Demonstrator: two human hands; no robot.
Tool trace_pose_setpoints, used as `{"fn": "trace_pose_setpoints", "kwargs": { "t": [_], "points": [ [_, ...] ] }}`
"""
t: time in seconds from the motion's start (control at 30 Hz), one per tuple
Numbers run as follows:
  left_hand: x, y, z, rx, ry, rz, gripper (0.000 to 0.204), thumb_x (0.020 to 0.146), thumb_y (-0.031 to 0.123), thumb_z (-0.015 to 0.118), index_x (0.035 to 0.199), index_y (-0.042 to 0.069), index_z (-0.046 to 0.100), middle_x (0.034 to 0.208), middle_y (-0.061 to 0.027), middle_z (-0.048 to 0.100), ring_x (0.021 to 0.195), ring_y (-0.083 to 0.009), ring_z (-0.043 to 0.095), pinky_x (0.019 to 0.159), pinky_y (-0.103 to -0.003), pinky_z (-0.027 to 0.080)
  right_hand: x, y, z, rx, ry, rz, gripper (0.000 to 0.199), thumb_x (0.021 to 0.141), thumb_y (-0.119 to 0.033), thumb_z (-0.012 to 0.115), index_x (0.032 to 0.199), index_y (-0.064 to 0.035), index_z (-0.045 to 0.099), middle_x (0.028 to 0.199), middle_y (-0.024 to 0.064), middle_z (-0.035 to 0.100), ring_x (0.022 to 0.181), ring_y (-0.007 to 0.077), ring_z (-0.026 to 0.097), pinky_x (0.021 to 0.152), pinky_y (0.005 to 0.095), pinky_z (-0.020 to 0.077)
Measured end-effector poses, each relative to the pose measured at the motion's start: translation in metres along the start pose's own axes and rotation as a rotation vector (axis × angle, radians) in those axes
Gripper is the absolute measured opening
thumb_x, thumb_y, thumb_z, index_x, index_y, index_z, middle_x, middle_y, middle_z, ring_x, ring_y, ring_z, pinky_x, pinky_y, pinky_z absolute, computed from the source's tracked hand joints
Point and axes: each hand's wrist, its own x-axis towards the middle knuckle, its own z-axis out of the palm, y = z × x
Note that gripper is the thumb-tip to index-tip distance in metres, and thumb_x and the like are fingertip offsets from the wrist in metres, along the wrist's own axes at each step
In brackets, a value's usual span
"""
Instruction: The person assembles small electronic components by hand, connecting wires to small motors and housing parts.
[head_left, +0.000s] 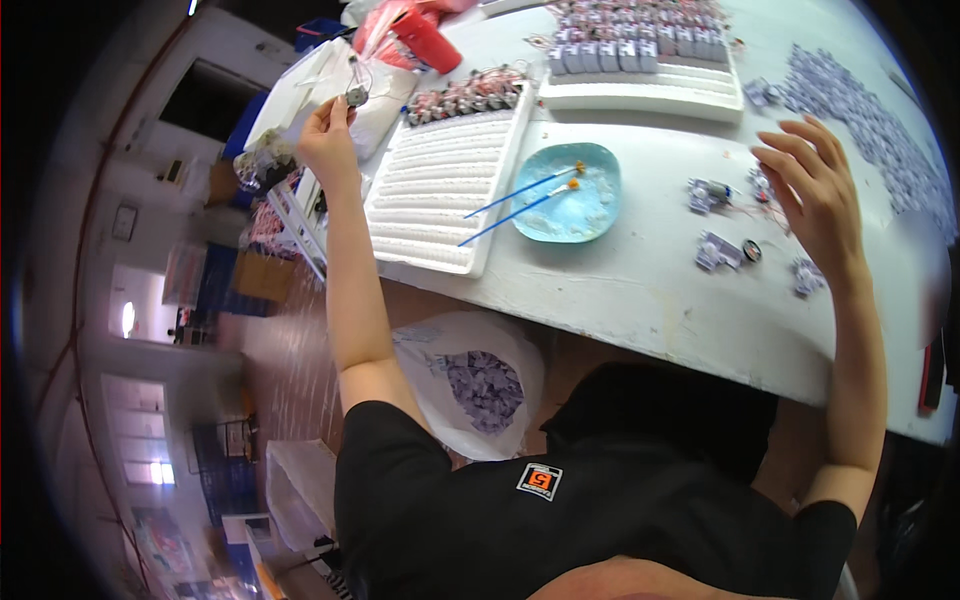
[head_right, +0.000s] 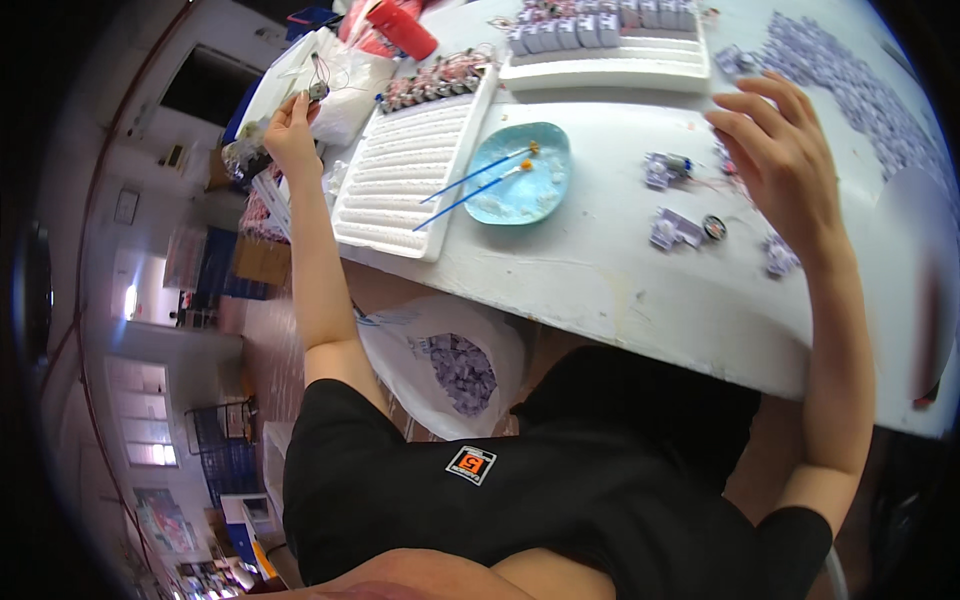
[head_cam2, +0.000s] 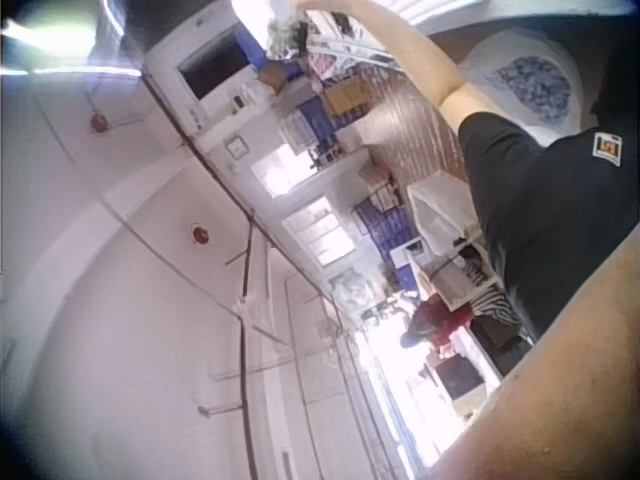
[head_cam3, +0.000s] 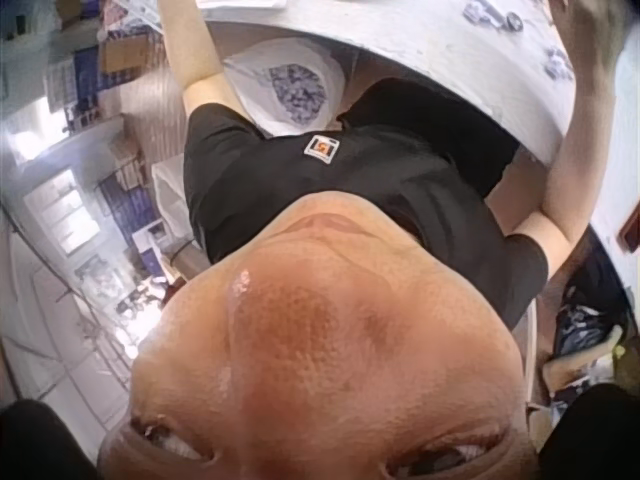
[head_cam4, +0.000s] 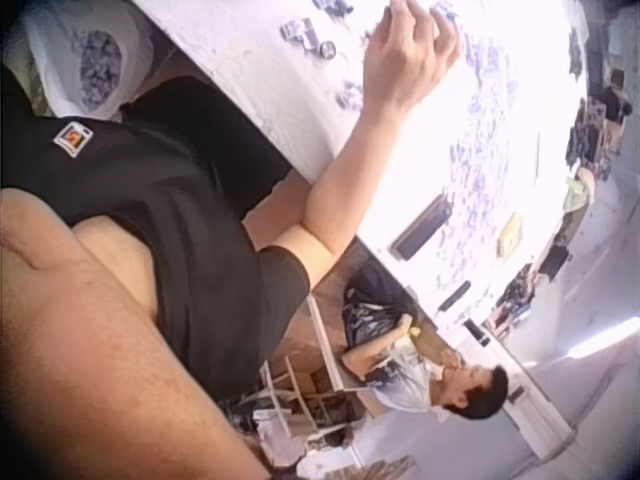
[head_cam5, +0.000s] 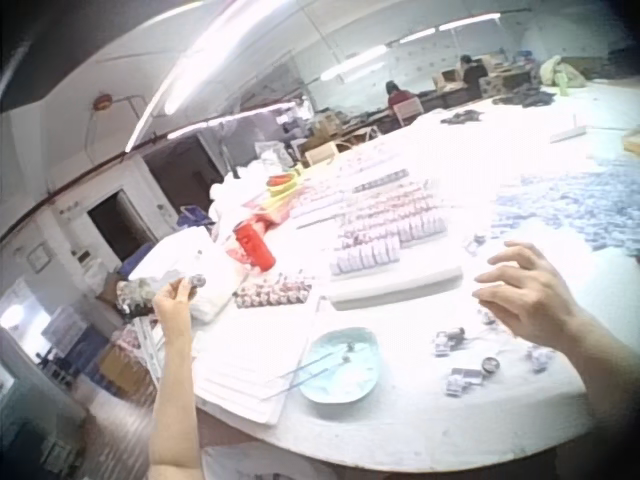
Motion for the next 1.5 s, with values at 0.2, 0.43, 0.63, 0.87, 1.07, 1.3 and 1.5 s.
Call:
{"fn": "trace_pose_setpoints", "kwargs": {
  "t": [0.2, 0.43, 0.63, 0.87, 1.07, 1.3, 1.5],
  "points": [
    [-0.132, 0.115, 0.091, -0.42, -0.557, -0.022, 0.018, 0.097, 0.005, 0.066, 0.109, -0.008, 0.068, 0.102, -0.0126, 0.073, 0.091, -0.0156, 0.07, 0.088, -0.028, 0.056, 0.005, 0.0, 0.009, 0.794, 0.07, 0.542, 0.029, 0.101, -0.028, 0.062, 0.117, -0.005, 0.072, 0.115, 0.0095, 0.073, 0.112, 0.0221, 0.065, 0.1, 0.0336, 0.0495],
    [-0.241, 0.182, 0.165, -0.492, -0.856, 0.21, 0.013, 0.096, 0.0, 0.065, 0.108, -0.004, 0.068, 0.112, -0.0131, 0.072, 0.104, -0.0173, 0.067, 0.094, -0.03, 0.052, -0.003, -0.021, -0.034, 1.744, -0.411, 0.84, 0.051, 0.106, -0.036, 0.052, 0.138, 0.0037, 0.053, 0.122, 0.0151, 0.067, 0.111, 0.0252, 0.068, 0.1, 0.0364, 0.055],
    [-0.283, 0.189, 0.184, -0.337, -0.766, 0.362, 0.012, 0.093, 0.002, 0.069, 0.104, -0.001, 0.07, 0.109, -0.0106, 0.071, 0.101, -0.0165, 0.068, 0.089, -0.029, 0.053, -0.057, -0.007, -0.05, 1.391, -0.2, 1.005, 0.038, 0.102, -0.024, 0.062, 0.129, 0.0025, 0.063, 0.114, 0.0116, 0.071, 0.097, 0.0156, 0.069, 0.092, 0.0295, 0.0554],
    [-0.319, 0.187, 0.191, -0.607, -0.715, -0.236, 0.016, 0.097, 0.006, 0.067, 0.107, -0.007, 0.068, 0.093, -0.0125, 0.074, 0.084, -0.0162, 0.072, 0.08, -0.027, 0.059, -0.124, 0.002, -0.092, 0.566, 0.073, 0.867, 0.028, 0.097, -0.02, 0.069, 0.119, -0.0032, 0.071, 0.102, 0.0067, 0.074, 0.097, 0.0113, 0.069, 0.087, 0.0233, 0.0523],
    [-0.353, 0.2, 0.201, -0.627, -0.854, -0.485, 0.016, 0.096, 0.004, 0.065, 0.107, -0.008, 0.068, 0.098, -0.0151, 0.072, 0.091, -0.0219, 0.073, 0.089, -0.034, 0.06, -0.148, 0.006, -0.101, -0.097, -0.096, 0.853, 0.029, 0.091, -0.023, 0.073, 0.117, -0.0097, 0.073, 0.109, 0.0085, 0.073, 0.1, 0.0222, 0.067, 0.091, 0.0326, 0.0504],
    [-0.375, 0.203, 0.194, -0.631, -0.856, -0.502, 0.013, 0.096, 0.002, 0.066, 0.105, -0.007, 0.067, 0.097, -0.0146, 0.073, 0.091, -0.0201, 0.073, 0.088, -0.031, 0.059, -0.115, -0.042, -0.107, 0.386, 0.006, 0.788, 0.028, 0.088, -0.022, 0.077, 0.113, -0.01, 0.076, 0.11, 0.0109, 0.072, 0.106, 0.0223, 0.064, 0.093, 0.0329, 0.0489],
    [-0.387, 0.198, 0.182, -0.637, -0.814, -0.295, 0.014, 0.097, 0.0, 0.063, 0.109, -0.007, 0.065, 0.101, -0.0157, 0.073, 0.096, -0.0202, 0.072, 0.091, -0.032, 0.058, -0.113, -0.055, -0.09, 0.748, -0.195, 0.931, 0.03, 0.086, -0.025, 0.079, 0.112, -0.0091, 0.077, 0.103, 0.0093, 0.072, 0.101, 0.0173, 0.065, 0.089, 0.0296, 0.0491]
  ]
}}
